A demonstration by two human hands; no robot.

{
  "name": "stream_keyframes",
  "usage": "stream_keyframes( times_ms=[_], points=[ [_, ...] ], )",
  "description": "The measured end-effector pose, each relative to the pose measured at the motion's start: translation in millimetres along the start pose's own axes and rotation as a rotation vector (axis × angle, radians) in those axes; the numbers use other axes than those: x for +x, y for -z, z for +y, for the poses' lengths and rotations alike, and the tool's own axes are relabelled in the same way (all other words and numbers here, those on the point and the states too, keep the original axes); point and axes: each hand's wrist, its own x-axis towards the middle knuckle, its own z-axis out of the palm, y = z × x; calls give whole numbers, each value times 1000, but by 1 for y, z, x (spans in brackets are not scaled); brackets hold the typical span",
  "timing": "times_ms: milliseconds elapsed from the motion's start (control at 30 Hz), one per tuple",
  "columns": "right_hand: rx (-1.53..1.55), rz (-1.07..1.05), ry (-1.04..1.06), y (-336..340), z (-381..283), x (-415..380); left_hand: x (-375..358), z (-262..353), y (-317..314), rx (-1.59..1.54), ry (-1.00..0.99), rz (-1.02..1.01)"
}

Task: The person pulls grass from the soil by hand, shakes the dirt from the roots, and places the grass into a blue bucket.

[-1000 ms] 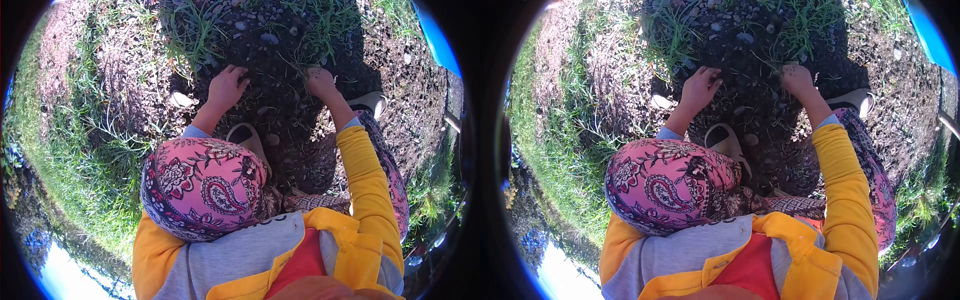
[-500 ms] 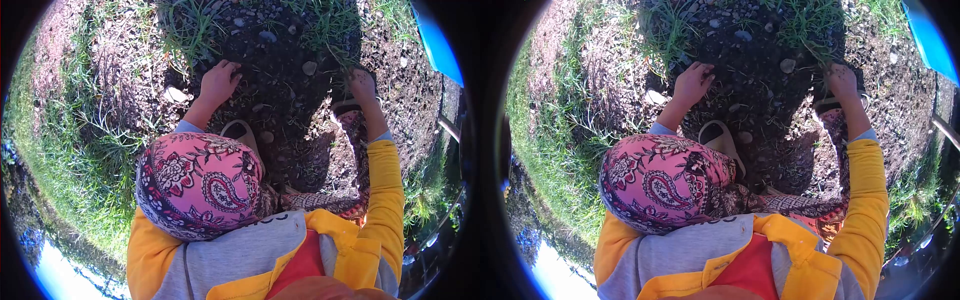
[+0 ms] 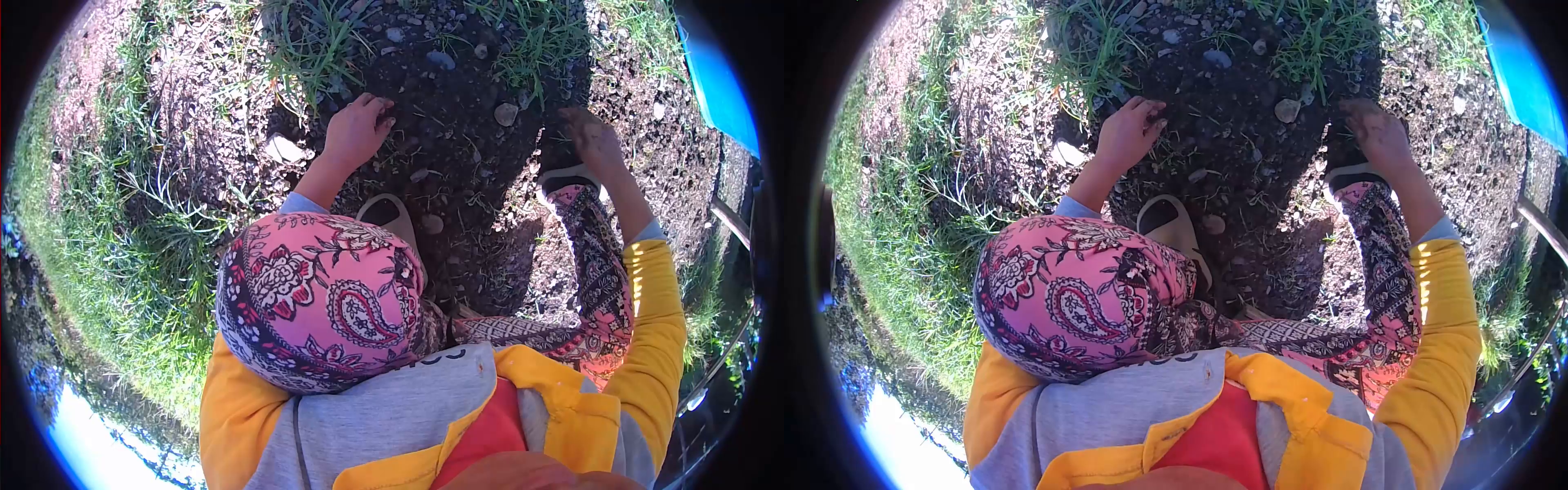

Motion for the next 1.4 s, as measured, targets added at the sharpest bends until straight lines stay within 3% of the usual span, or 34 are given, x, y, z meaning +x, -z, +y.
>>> stream_keyframes(
  times_ms=[33,67,133,333,433,533,633,733,1033,1133,1233,1300,1367,1400],
  points=[
    [136,153,234,-35,-17,22,0,0,1,-5,12,1],
    [-86,154,343,-45,-48,46,-1,0,2,-9,25,0],
    [-116,128,217,-63,-74,77,-2,0,5,-23,43,-5],
    [-360,238,-99,-107,-41,138,-2,3,2,-41,47,-37],
    [-405,177,-94,-100,-30,145,2,5,-1,-41,28,-41],
    [-218,47,-177,-97,-30,144,3,8,-2,-37,25,-42],
    [-306,81,8,-102,-21,139,3,9,-2,-35,24,-48],
    [-148,58,-50,-101,-17,140,2,10,-3,-34,14,-49],
    [-75,128,-63,-95,-19,119,4,2,-2,-28,-13,-19],
    [318,199,-198,-63,-32,108,4,0,-4,-12,-42,-5],
    [1199,297,-411,-55,-22,101,4,2,-1,-24,-43,2],
    [673,173,-278,-90,6,98,3,4,-1,-12,-42,-3],
    [-220,37,52,-81,-15,83,2,7,0,-18,-22,-19],
    [-114,128,75,-87,-11,85,2,6,1,-21,-11,-27]
  ],
)
